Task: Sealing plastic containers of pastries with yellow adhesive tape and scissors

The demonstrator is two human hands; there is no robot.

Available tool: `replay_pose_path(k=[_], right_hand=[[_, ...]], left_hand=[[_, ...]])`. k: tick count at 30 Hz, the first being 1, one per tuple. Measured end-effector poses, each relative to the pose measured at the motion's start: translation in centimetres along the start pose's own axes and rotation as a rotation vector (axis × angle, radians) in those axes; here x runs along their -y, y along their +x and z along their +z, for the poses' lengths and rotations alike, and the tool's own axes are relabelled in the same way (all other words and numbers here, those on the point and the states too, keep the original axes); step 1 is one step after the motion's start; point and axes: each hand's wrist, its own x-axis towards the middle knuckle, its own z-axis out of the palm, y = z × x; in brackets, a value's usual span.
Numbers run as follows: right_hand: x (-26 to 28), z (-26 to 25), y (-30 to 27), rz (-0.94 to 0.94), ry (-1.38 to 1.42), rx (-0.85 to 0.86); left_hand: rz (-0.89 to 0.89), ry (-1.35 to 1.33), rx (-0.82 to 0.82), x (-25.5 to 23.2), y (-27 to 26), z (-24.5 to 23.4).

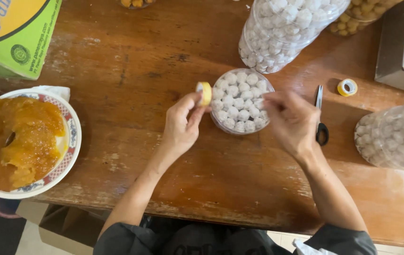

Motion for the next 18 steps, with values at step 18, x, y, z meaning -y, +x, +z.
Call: replay_pose_path(k=[18], right_hand=[[5.1,0.6,0.2,-0.333,0.063,0.106]], left_hand=[[0.292,0.404,0.065,-2.1,-0.5,1.9]])
